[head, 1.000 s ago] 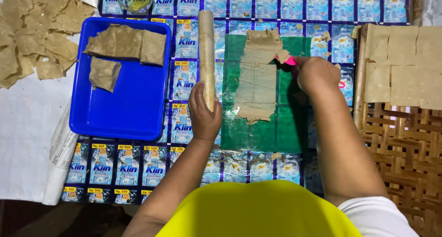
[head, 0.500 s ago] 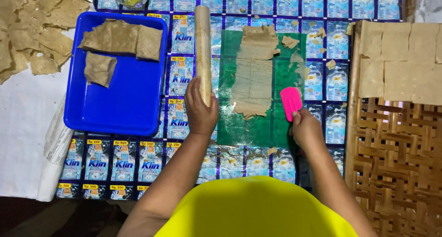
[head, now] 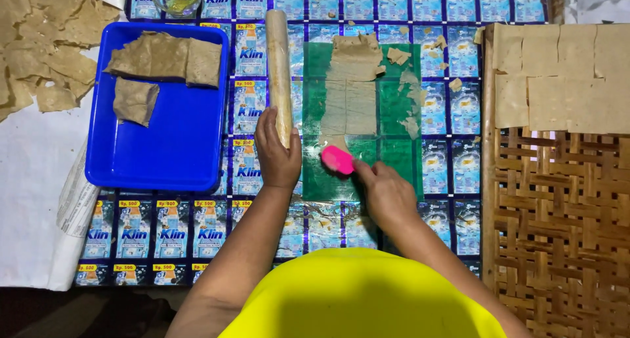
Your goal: Flattening thin sheets of dough or similar material using a rolling pin and a small scraper on a workbench.
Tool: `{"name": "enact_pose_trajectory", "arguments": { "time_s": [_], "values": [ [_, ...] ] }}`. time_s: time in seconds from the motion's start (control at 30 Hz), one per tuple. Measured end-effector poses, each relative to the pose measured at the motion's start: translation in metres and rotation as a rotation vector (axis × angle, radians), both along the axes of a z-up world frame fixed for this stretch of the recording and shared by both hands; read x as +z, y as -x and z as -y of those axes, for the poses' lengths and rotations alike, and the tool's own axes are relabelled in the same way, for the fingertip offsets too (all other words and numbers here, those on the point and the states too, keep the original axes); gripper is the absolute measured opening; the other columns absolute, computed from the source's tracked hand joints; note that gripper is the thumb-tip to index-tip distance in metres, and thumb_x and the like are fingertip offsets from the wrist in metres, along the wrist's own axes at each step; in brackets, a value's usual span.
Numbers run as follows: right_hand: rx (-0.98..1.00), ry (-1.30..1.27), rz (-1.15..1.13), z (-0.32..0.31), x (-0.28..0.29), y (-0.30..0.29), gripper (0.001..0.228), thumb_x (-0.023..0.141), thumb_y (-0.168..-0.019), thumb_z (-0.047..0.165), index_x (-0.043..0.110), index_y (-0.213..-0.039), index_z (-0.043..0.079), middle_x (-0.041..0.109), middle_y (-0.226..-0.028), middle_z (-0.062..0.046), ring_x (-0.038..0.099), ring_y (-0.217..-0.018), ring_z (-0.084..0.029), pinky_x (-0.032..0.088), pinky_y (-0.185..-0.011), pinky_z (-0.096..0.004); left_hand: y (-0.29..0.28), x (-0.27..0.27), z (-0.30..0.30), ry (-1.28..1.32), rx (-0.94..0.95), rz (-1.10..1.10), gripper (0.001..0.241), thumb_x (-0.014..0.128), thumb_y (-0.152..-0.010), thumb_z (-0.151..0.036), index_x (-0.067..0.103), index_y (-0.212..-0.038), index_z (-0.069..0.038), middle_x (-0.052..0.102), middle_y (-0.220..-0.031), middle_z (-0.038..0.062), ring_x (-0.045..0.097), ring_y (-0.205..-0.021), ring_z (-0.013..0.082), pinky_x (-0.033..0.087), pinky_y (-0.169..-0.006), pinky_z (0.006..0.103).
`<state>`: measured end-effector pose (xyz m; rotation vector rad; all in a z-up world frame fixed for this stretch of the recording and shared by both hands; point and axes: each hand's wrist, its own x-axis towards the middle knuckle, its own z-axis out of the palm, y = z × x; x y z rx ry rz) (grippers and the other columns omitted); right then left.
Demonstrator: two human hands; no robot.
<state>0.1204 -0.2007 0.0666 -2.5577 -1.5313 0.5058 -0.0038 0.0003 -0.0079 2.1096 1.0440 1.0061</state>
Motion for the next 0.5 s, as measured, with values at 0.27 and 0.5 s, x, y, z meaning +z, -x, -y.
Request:
{"name": "enact_pose_trajectory", "arguments": {
  "time_s": [0.27,0.5],
  "values": [
    [-0.066,-0.022,-0.335,0.013,0.048,-0.020,0.038,0.056,-0.098,0.026,0.067,-0.134,0.032,0.071,-0.101,-0.018,0.065,-0.102,-0.050,0.055,-0.084,-0.061,0.003,-0.004,-0.004,0.034,-0.017,0.054,0.044,0.051,-0.104,-0.023,0.046,-0.146,-0.009,0.042,-0.149,0.019,0.046,-0.137,0.0456,0.040,-0.112,0.0594],
    [-0.300,0.233,0.206,0.035,-0.011,-0.063,0.038,0.050,-0.098,0.035,0.064,-0.127,0.055,0.066,-0.104,0.000,0.073,-0.096,-0.029,0.062,-0.081,-0.047,-0.024,0.050,0.009,0.004,-0.205,-0.058,0.037,0.061,-0.100,-0.011,0.056,-0.137,-0.009,0.052,-0.140,0.020,0.051,-0.134,0.0413,0.042,-0.111,0.0575]
  ]
}}
